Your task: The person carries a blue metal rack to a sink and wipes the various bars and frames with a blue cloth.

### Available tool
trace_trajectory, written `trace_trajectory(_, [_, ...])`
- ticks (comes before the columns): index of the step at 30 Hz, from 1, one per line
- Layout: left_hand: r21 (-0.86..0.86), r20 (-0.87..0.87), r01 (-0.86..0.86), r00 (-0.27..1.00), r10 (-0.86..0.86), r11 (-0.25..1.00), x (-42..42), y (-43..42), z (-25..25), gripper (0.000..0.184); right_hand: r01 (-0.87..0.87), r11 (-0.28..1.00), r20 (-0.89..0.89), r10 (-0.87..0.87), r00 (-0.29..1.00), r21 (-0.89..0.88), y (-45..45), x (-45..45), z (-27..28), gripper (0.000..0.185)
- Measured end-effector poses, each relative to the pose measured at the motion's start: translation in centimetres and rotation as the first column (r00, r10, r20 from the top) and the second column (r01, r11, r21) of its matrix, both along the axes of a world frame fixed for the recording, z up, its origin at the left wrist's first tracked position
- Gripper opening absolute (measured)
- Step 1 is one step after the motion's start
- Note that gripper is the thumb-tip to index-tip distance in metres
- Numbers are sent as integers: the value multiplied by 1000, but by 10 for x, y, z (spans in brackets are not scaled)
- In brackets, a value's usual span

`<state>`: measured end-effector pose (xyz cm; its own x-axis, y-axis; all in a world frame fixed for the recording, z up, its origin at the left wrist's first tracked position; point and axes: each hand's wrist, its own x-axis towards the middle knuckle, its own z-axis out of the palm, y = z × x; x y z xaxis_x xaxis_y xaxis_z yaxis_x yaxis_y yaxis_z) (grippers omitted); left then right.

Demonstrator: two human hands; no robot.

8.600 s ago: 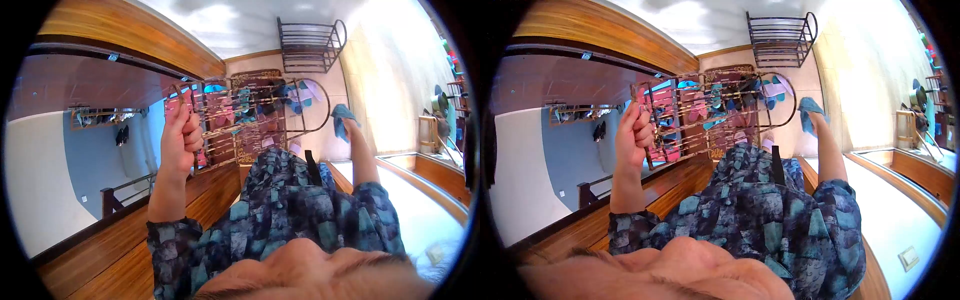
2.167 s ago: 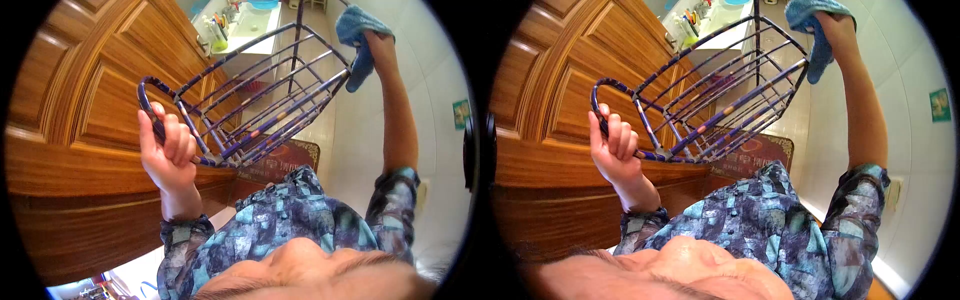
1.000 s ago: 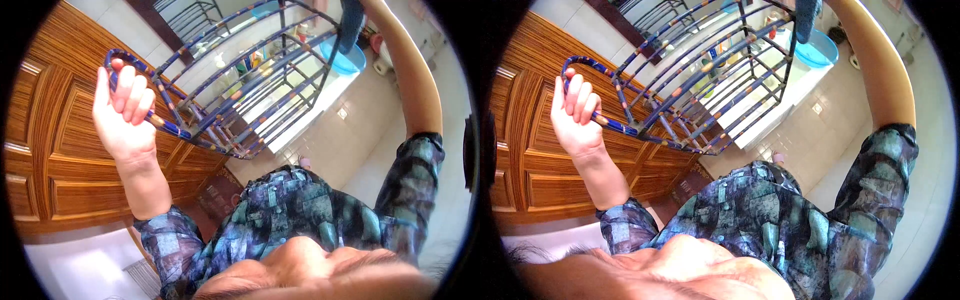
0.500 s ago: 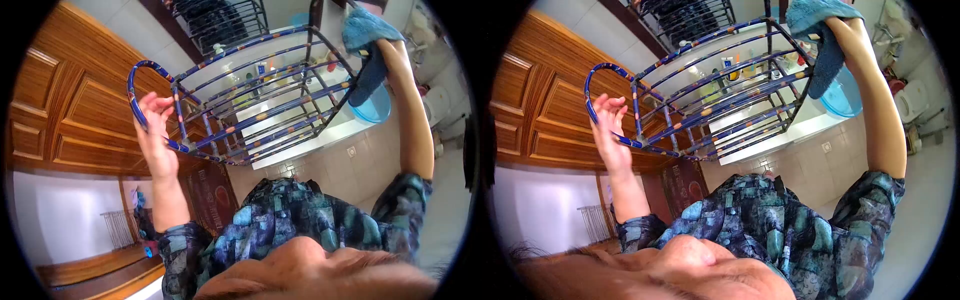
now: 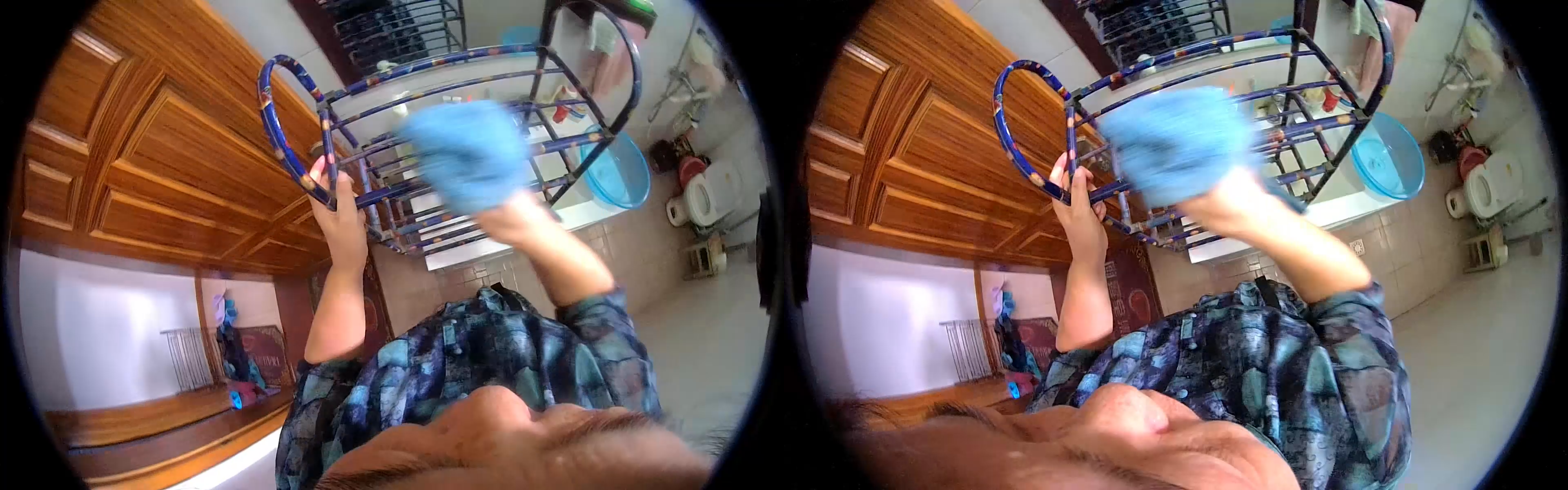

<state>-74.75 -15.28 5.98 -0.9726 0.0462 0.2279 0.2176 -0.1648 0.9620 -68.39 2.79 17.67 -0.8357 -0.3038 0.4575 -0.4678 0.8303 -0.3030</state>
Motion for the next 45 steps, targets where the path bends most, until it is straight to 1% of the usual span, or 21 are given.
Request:
trace_trajectory(2, [-13,-229,-24,973,21,1000,-6,4,-13,47,74,975,98,-97,990,210,-47,-20,-28,25])
trace_trajectory(3, [-3,-173,1,985,-2,1000,-10,1,-15,48,165,984,-414,-124,902,65,-55,-19,-81,20])
trace_trajectory(4, [7,-117,28,993,-27,1000,-13,-2,-15,49,82,996,-548,-85,832,-32,-56,-27,-102,20])
trace_trajectory(6, [66,-104,49,994,-42,997,-8,2,-7,48,171,983,-449,-126,884,62,-47,-17,-95,25])
trace_trajectory(10, [25,-58,1,998,1,1000,-9,-4,-12,43,321,928,-571,-162,805,189,16,1,-94,27])
trace_trajectory(12, [58,-41,9,999,-6,998,-7,-4,-10,42,356,931,-636,-226,738,81,67,12,-100,30])
trace_trajectory(16, [78,74,114,990,-119,990,9,-4,8,45,579,794,-553,-402,730,186,166,46,-108,34])
trace_trajectory(20, [53,46,51,998,-53,997,6,-3,5,48,503,864,-524,-418,742,24,158,52,-99,27])
trace_trajectory(22, [125,39,34,998,-39,992,8,1,7,44,286,835,-340,-470,814,-471,145,37,-94,20])
trace_trajectory(23, [113,13,32,999,-33,993,3,0,0,44,154,854,-369,-369,853,-498,144,31,-84,26])
trace_trajectory(24, [110,25,45,999,-48,993,2,-2,-2,46,114,743,-267,-373,888,-659,122,24,-65,26])
trace_trajectory(26, [145,71,94,992,-105,985,6,-4,3,50,218,849,-60,-280,958,-481,79,8,-34,23])
trace_trajectory(27, [105,73,81,993,-89,991,7,-4,4,51,-4,879,-111,-56,992,-478,56,-10,-21,21])
trace_trajectory(29, [109,35,57,998,-61,992,5,0,4,42,-180,960,-131,154,979,-216,7,-45,-20,22])
trace_trajectory(30, [112,75,46,996,-55,993,4,1,3,33,-314,928,-185,279,942,-202,-15,-77,-39,22])
trace_trajectory(32, [141,87,7,996,-19,990,5,3,3,12,-432,901,112,434,894,-41,-44,-104,-60,26])
trace_trajectory(34, [133,104,-2,995,-12,991,0,-3,-4,15,-498,861,203,508,837,-105,-44,-106,-44,28])
trace_trajectory(35, [109,49,4,999,-9,994,-2,-3,-6,22,-636,764,19,641,767,-106,-32,-115,-52,30])
trace_trajectory(39, [158,-21,65,998,-62,985,0,-2,-1,51,-488,847,209,527,824,-212,21,-88,-49,27])
trace_trajectory(42, [160,-24,50,999,-47,986,-5,-5,-8,53,-264,952,442,305,844,-154,81,-59,-33,26])
trace_trajectory(45, [121,1,38,999,-38,992,-1,-1,2,53,-62,991,504,114,856,-119,155,-38,-33,27])
